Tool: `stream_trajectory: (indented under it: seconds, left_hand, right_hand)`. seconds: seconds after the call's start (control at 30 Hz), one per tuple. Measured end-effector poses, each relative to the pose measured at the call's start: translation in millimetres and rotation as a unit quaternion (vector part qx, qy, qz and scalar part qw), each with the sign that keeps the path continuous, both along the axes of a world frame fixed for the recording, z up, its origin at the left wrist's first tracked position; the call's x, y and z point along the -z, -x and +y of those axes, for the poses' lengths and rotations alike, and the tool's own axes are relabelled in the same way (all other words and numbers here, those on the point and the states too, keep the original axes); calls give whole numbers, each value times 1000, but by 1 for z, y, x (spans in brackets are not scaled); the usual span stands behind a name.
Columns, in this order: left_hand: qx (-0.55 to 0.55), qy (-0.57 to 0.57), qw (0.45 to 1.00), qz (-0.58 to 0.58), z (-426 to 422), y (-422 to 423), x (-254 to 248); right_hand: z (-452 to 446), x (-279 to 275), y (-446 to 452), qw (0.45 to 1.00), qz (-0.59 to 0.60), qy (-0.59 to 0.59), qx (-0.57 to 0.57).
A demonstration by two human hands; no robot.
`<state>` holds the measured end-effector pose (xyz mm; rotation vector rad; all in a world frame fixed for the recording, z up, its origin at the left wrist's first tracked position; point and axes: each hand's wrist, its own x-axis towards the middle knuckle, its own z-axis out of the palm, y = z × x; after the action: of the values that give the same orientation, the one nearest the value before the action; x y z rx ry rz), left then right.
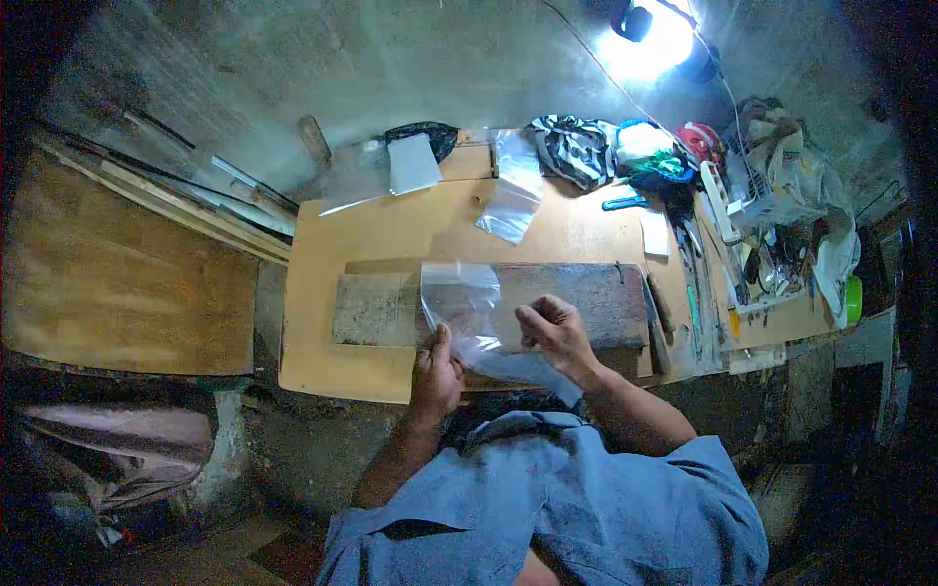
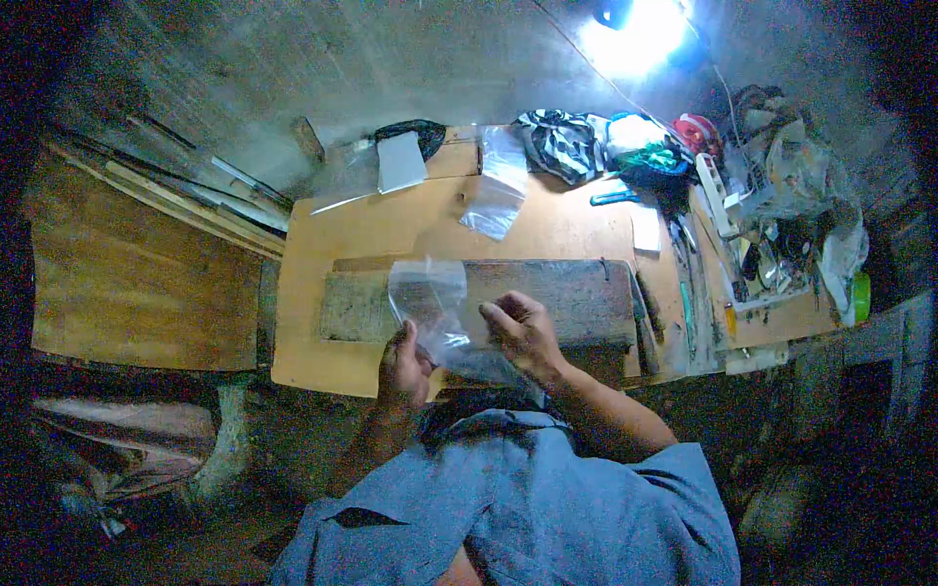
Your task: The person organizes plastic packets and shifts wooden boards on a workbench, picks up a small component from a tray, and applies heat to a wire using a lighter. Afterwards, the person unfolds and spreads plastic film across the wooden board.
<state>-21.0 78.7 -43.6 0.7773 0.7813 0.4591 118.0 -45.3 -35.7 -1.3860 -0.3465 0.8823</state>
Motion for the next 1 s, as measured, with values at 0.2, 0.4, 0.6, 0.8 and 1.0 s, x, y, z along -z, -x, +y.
stream_trajectory:
  seconds: [0.2,0.4,0.6,0.8,1.0]
  left_hand:
    - [-5,-1,999,-40,20,15,7]
    - [-20,4,997,-72,30,23,7]
    - [-7,51,998,-36,35,20,-9]
    - [15,26,988,-149,53,13,33]
    - [73,1,989,-126,49,2,28]
  right_hand:
    - [2,1,-4,994,13,-43,98]
    - [0,17,-9,991,45,-59,109]
    - [7,23,-15,997,4,-18,81]
    - [14,33,-16,997,-31,-33,61]
    - [28,8,4,967,-245,-1,74]
